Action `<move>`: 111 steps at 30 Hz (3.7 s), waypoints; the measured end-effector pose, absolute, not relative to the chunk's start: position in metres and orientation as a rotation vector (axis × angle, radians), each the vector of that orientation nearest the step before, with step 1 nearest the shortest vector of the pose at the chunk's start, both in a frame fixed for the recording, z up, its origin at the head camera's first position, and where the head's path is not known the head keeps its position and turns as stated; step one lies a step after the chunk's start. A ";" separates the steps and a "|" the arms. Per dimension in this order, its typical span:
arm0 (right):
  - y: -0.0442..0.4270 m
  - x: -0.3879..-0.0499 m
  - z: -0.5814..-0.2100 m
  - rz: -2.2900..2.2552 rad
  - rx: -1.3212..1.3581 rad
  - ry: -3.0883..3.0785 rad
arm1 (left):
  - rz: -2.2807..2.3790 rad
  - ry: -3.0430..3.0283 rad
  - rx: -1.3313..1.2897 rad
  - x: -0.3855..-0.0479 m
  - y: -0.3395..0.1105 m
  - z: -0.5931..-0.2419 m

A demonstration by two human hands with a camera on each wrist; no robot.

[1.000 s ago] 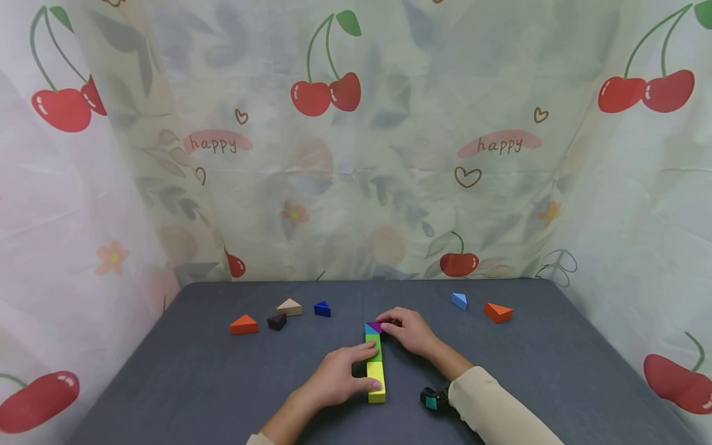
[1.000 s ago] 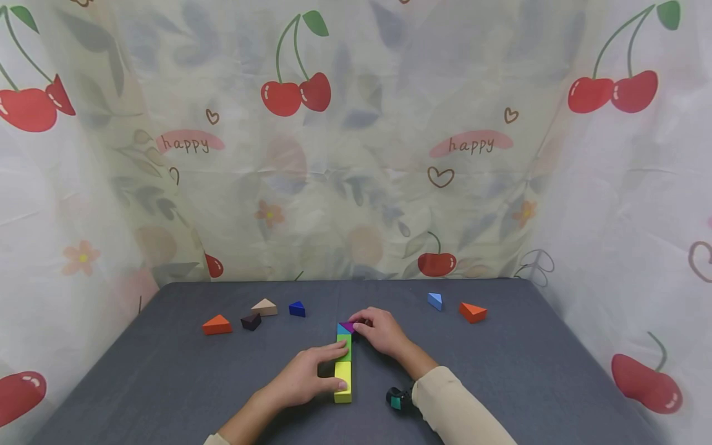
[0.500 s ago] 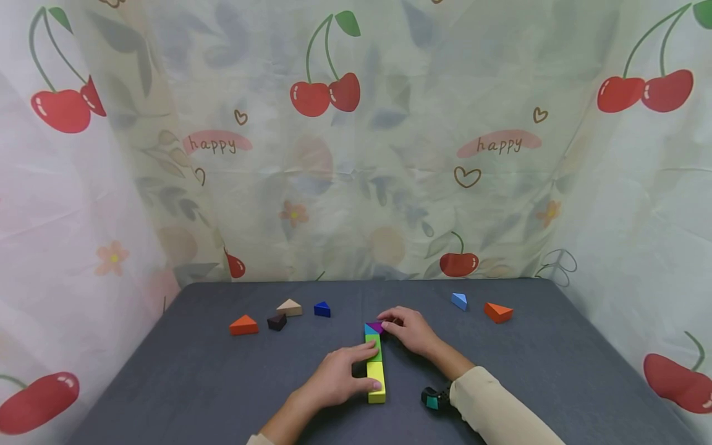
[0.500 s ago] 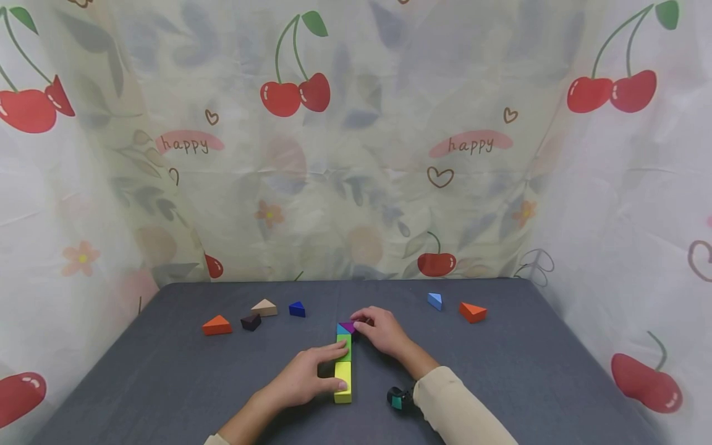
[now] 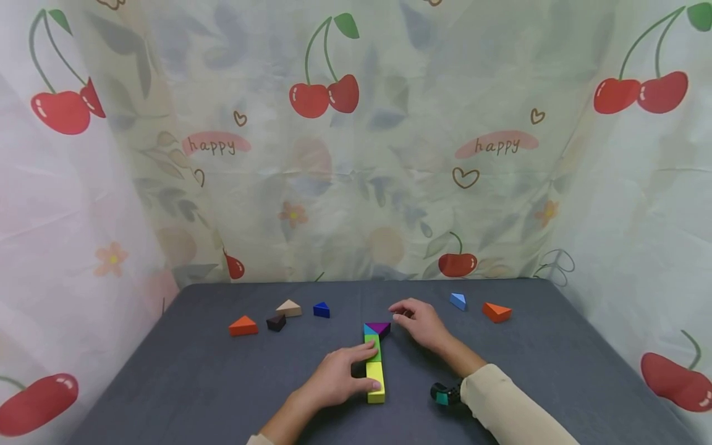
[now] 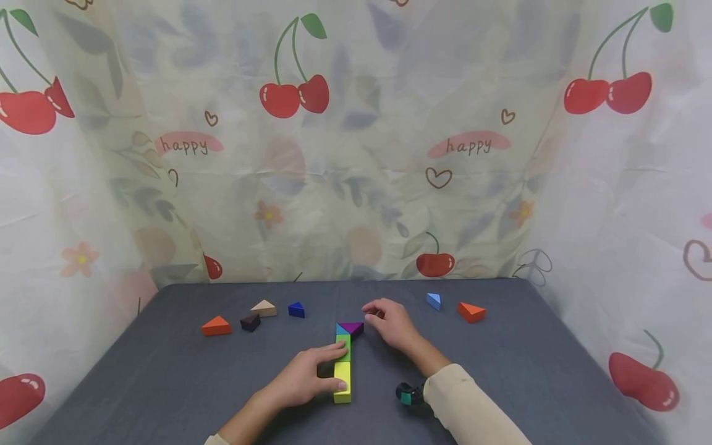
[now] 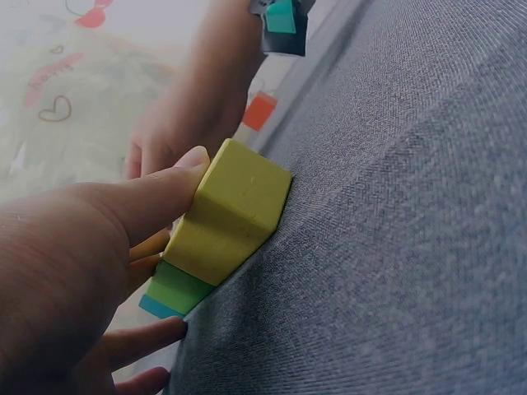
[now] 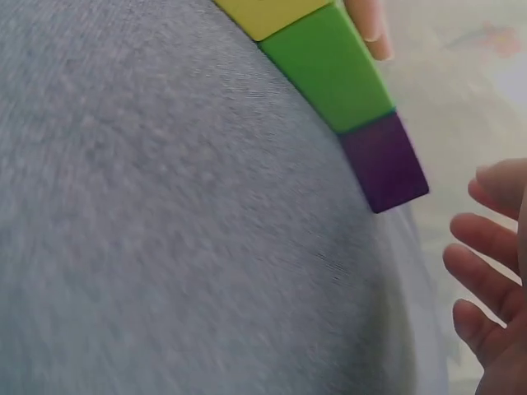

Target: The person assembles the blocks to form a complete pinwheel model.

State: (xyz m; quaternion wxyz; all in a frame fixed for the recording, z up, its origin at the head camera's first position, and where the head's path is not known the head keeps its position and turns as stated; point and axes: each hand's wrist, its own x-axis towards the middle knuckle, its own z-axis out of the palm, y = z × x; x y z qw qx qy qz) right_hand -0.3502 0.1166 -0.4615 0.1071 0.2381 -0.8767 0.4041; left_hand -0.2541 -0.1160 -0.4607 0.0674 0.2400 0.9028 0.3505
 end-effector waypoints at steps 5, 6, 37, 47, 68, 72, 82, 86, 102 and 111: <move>0.126 -0.349 -0.452 1.131 0.640 -2.579 | 1.060 2.718 0.721 -0.254 -0.116 -0.462; 0.129 -0.349 -0.450 1.116 0.627 -2.580 | 1.062 2.717 0.720 -0.254 -0.116 -0.462; 0.214 -0.383 -0.454 0.691 0.336 -2.766 | 1.051 2.720 0.716 -0.253 -0.116 -0.460; 0.226 -0.390 -0.453 0.598 0.303 -2.868 | 1.048 2.722 0.717 -0.252 -0.117 -0.461; 0.232 -0.390 -0.446 0.519 0.479 -2.957 | 1.047 2.730 0.730 -0.253 -0.118 -0.462; 0.232 -0.391 -0.449 0.543 0.482 -2.935 | 1.042 2.731 0.727 -0.253 -0.117 -0.461; 0.228 -0.392 -0.449 0.519 0.531 -2.893 | 1.038 2.722 0.710 -0.252 -0.116 -0.461; 0.224 -0.394 -0.446 0.501 0.551 -2.896 | 1.043 2.723 0.709 -0.252 -0.117 -0.460; 0.188 -0.398 -0.434 0.576 0.609 -2.912 | 1.056 2.711 0.696 -0.253 -0.117 -0.462; 0.165 -0.398 -0.432 0.598 0.683 -2.849 | 1.060 2.703 0.690 -0.254 -0.117 -0.461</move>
